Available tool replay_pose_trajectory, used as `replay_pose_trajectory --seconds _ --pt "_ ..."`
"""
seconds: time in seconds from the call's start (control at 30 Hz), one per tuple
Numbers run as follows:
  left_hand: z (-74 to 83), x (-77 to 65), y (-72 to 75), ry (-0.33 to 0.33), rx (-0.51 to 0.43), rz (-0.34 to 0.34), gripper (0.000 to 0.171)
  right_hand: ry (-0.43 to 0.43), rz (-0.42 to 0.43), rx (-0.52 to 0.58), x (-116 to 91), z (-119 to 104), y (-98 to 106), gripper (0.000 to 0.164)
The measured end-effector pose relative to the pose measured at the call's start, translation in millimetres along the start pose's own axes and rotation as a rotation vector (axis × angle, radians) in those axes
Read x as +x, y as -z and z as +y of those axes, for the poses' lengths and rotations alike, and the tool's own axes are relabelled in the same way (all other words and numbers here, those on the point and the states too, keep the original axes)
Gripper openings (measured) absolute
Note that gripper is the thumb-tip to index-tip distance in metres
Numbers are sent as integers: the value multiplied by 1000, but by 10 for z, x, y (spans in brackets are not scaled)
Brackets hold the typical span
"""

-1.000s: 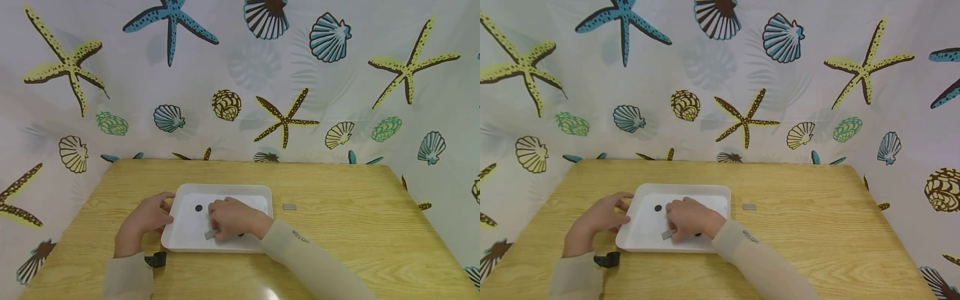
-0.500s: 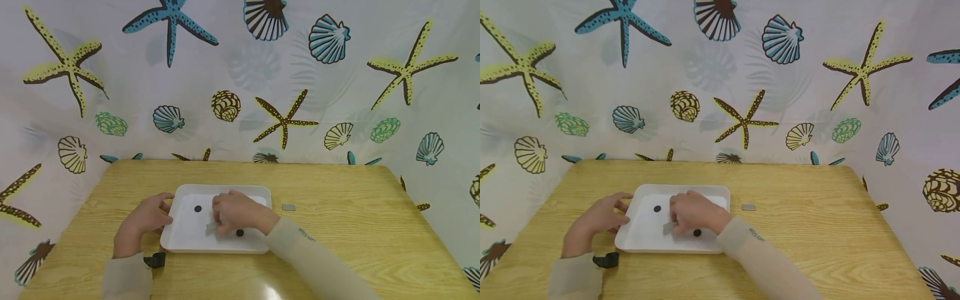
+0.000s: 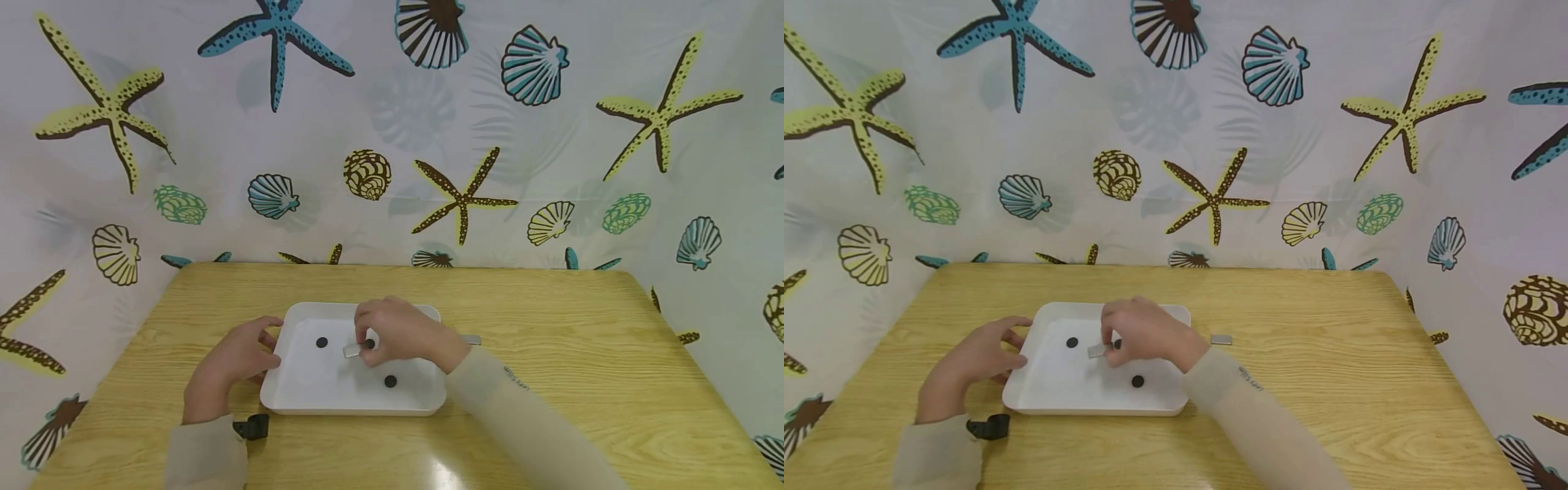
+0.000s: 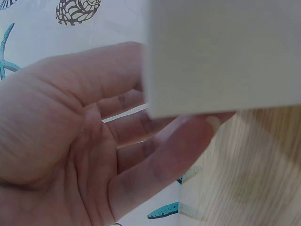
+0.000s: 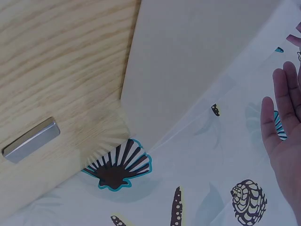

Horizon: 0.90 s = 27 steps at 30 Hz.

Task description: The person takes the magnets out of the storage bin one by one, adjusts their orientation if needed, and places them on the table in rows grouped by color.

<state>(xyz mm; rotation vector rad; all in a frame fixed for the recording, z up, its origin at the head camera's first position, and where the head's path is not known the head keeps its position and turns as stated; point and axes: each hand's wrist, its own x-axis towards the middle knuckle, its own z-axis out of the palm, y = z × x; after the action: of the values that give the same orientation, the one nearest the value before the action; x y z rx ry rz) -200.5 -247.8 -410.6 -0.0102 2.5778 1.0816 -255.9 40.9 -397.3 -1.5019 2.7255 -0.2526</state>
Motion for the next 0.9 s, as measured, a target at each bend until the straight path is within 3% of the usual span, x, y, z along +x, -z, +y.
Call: replay_pose_trajectory --seconds 0.4,0.9 --pt "26 -25 -3 -2 -1 0 72 -73 17 98 -146 158 116 8" --pt "30 2 -3 6 5 -4 75 -131 77 76 -451 471 175 6"
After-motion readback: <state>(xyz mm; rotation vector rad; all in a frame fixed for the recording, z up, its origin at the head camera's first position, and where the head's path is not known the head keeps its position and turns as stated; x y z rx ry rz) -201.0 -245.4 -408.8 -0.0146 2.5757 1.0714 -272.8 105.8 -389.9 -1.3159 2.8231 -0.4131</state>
